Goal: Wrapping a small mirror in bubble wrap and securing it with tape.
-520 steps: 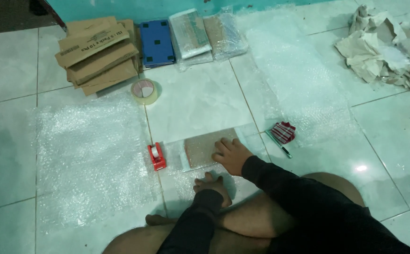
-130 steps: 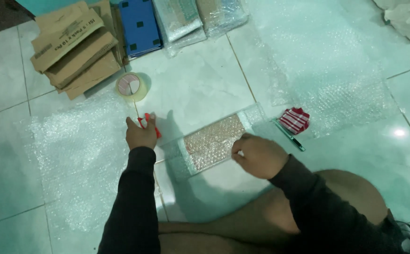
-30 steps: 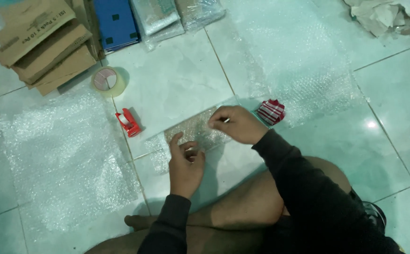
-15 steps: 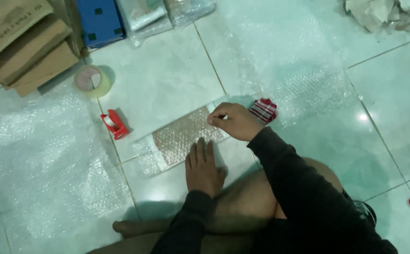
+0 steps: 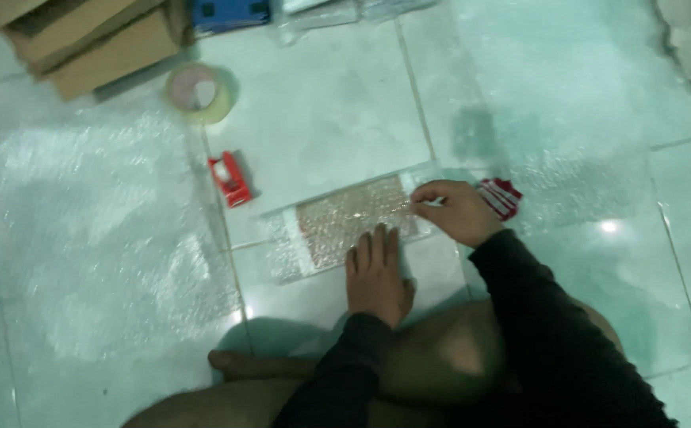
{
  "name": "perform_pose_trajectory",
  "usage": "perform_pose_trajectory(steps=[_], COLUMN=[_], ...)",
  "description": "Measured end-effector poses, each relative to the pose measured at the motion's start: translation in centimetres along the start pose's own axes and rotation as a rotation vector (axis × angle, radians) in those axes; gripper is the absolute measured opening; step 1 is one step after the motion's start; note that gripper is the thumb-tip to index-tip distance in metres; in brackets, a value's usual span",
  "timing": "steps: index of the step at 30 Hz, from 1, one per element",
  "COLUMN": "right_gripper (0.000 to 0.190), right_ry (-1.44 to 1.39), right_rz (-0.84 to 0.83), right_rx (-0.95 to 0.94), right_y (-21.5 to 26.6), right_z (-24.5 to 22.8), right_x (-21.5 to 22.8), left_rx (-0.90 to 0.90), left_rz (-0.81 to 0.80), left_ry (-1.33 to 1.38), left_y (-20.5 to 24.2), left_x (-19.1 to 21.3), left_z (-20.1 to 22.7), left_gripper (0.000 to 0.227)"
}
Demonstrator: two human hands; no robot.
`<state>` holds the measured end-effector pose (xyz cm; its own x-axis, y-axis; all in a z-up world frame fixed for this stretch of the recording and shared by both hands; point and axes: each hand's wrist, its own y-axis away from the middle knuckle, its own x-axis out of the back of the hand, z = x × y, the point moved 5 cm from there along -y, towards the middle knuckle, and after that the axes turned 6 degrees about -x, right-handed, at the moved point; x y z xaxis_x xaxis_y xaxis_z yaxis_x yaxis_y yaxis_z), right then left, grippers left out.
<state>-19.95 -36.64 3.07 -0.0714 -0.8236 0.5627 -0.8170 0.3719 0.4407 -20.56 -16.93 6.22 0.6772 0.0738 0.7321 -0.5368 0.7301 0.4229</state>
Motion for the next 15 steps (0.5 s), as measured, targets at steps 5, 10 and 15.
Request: perform_pose_trajectory(steps=[5, 10, 15], right_gripper=[0.026, 0.032, 0.022], right_ry=[0.128, 0.127, 0.02], right_rz=[0.003, 0.033, 0.123], right_rx=[-0.073, -0.149, -0.179], right_y=[0.8, 0.6, -0.9], right_z=[-3.2, -0.7, 0.6], right_x=[1.6, 1.0, 0.6], left_rx=[0.009, 0.021, 0.032], left_rz=[0.003, 0.016, 0.236], left_ry=[0.008, 0.019, 0.153], left_y=[-0.3, -0.3, -0.2], left_x=[-0.2, -0.3, 0.2], left_z=[-0.6, 0.1, 0.1], left_gripper=[0.084, 0.082, 0.079])
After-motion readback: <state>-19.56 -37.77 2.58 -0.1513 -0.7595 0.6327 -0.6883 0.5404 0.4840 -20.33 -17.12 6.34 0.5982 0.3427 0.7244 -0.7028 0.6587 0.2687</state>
